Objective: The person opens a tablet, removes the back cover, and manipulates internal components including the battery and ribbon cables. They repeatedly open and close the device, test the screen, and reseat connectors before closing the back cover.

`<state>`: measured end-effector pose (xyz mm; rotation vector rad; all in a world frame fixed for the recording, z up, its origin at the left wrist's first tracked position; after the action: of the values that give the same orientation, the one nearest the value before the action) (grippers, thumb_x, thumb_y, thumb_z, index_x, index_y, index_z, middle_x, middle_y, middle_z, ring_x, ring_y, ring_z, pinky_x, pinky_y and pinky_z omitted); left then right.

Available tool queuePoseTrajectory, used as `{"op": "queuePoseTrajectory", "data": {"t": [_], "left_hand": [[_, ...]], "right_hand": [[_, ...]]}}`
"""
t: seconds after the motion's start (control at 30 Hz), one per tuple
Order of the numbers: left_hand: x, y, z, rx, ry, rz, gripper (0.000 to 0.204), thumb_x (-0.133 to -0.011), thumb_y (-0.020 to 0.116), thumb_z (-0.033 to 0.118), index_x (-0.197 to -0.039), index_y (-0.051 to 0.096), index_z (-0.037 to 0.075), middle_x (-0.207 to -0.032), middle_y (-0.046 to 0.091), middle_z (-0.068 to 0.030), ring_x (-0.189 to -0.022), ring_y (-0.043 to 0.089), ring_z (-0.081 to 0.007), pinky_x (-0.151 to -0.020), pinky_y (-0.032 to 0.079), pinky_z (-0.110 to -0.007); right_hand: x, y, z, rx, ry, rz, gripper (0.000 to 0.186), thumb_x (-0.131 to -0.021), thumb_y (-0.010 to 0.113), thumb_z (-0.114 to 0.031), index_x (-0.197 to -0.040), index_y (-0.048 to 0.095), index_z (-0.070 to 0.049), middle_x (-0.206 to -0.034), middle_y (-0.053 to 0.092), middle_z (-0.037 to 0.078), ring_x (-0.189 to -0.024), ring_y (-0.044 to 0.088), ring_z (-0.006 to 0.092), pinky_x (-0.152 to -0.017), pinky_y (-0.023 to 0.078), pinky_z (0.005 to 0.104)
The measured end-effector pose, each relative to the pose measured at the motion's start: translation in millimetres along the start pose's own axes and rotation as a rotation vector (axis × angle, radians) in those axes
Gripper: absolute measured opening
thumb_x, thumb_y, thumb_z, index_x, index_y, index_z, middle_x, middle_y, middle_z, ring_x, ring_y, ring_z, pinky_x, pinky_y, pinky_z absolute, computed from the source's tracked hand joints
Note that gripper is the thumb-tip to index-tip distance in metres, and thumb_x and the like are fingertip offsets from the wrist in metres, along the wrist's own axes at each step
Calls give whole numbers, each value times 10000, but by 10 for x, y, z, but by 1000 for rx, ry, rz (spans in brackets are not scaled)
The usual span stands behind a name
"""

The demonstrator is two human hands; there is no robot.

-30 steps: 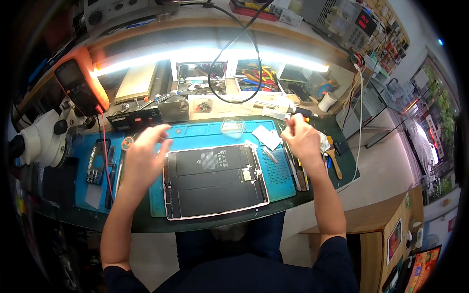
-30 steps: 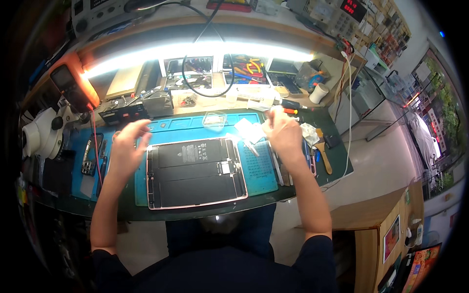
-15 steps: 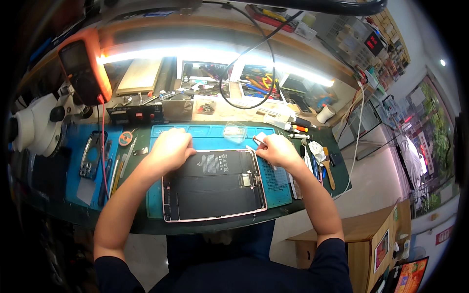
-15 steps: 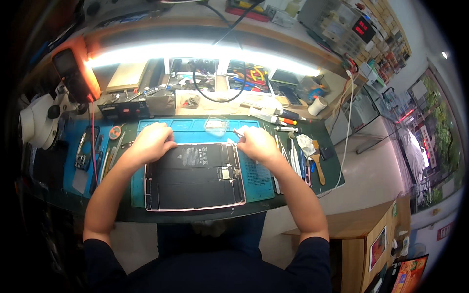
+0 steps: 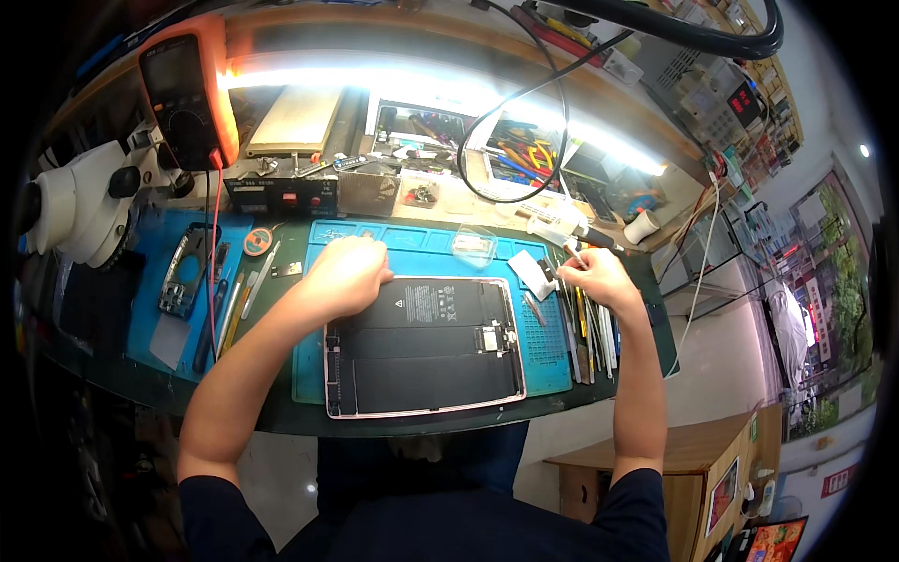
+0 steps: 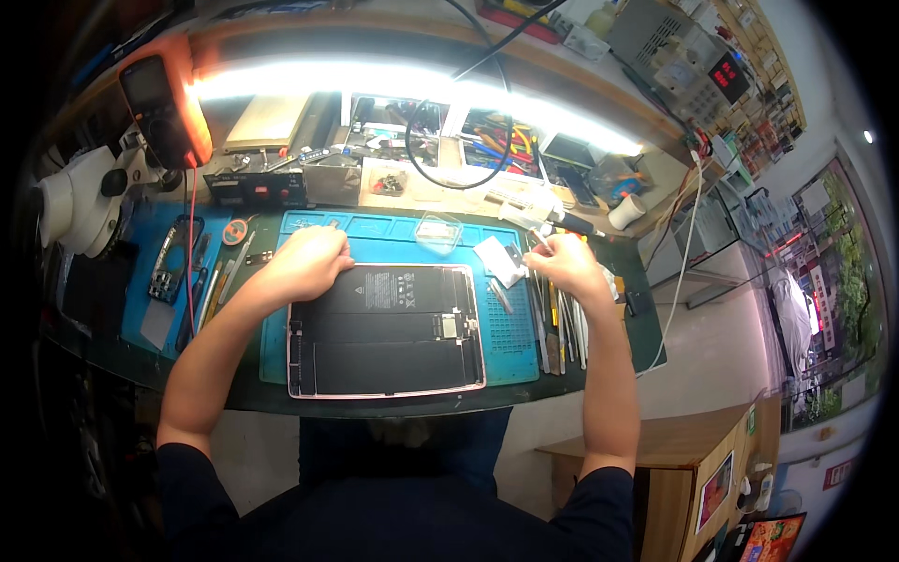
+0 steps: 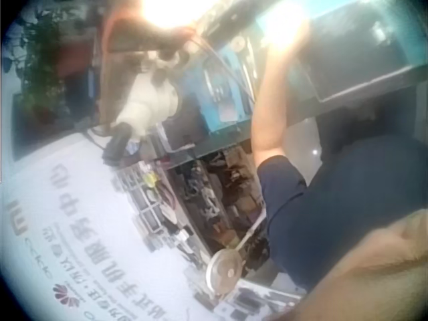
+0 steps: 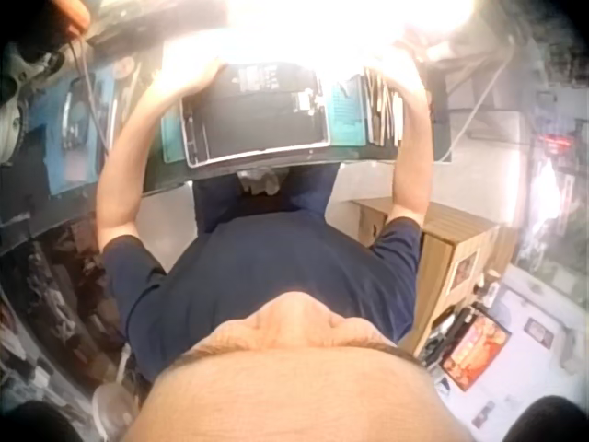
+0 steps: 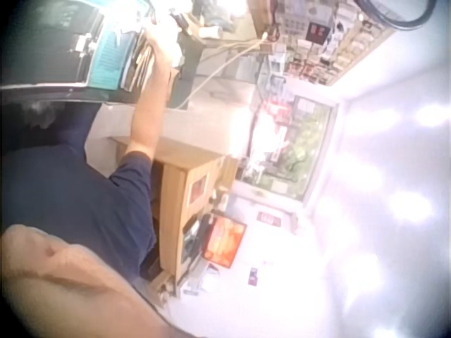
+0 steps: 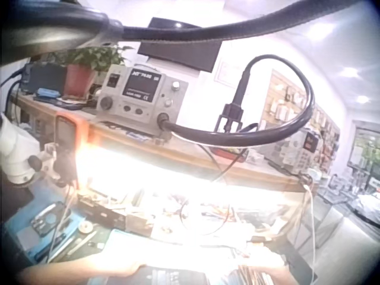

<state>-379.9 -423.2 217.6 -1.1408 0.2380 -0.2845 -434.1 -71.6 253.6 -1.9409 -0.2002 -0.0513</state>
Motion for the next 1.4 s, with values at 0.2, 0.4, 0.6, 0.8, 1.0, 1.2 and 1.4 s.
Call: {"op": "queuePoseTrajectory", "data": {"t": [0.2, 0.4, 0.6, 0.8, 1.0, 1.2, 1.4], "left_hand": [[30, -42, 14, -55, 8, 41, 194, -904, 700, 204, -864, 703, 15, -907, 705, -193, -896, 675, -381, -795, 512, -476], [196, -506, -102, 194, 47, 380, 159, -941, 650, 185, -927, 716, 41, -877, 716, -138, -845, 691, -315, -741, 531, -414], [273, -773, -367, 608, 2, 383, 244, -999, 532, 38, -1190, 674, -13, -960, 712, -88, -832, 634, -114, -768, 527, -264], [245, -497, -19, 719, 100, 55, 244, -992, 608, 76, -1212, 673, -4, -1008, 745, -84, -898, 661, -117, -817, 533, -277], [306, -515, 32, 322, 157, 259, 221, -968, 633, 83, -1164, 680, -8, -996, 744, -151, -942, 719, -259, -822, 539, -344], [290, -613, -48, 199, 116, 387, 202, -954, 650, 94, -1123, 686, -13, -1013, 738, -177, -948, 716, -322, -820, 542, -386], [263, -519, -76, 202, 101, 344, 194, -958, 645, 92, -1120, 688, -6, -1006, 742, -167, -942, 720, -315, -828, 543, -377]], "right_hand": [[353, -157, -522, -361, -121, 313, 334, -1022, 600, -317, -995, 748, -20, -774, 684, 78, -705, 632, 147, -658, 482, 343], [763, 44, -1375, -667, -469, 275, 375, -1092, 506, -306, -1082, 713, 7, -838, 615, 11, -724, 531, 44, -600, 414, 206], [817, 343, -1866, -730, -589, 92, 446, -1002, 643, -112, -1413, 495, -20, -877, 703, 46, -733, 657, 109, -684, 522, 241], [919, 432, -1646, -527, -862, 295, 489, -953, 675, -17, -1400, 478, 10, -859, 724, 88, -708, 677, 136, -673, 541, 261], [914, 549, -1416, -490, -931, 300, 428, -931, 686, 9, -1324, 515, 8, -870, 724, 109, -689, 701, 178, -656, 559, 290], [921, 657, -1456, -540, -967, 271, 433, -931, 684, 3, -1325, 503, -1, -869, 722, 113, -709, 715, 219, -704, 572, 329], [866, 637, -1442, -550, -908, 247, 423, -931, 668, 11, -1323, 510, -8, -884, 724, 103, -722, 703, 219, -689, 558, 330]]}}
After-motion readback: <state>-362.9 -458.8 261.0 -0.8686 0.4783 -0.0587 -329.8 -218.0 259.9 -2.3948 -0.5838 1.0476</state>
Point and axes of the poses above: each hand's wrist, its own x-axis away from the middle knuckle, its own y-axis out of the palm, z = x × y, the point moved 9 cm from there along -x, towards the middle knuckle
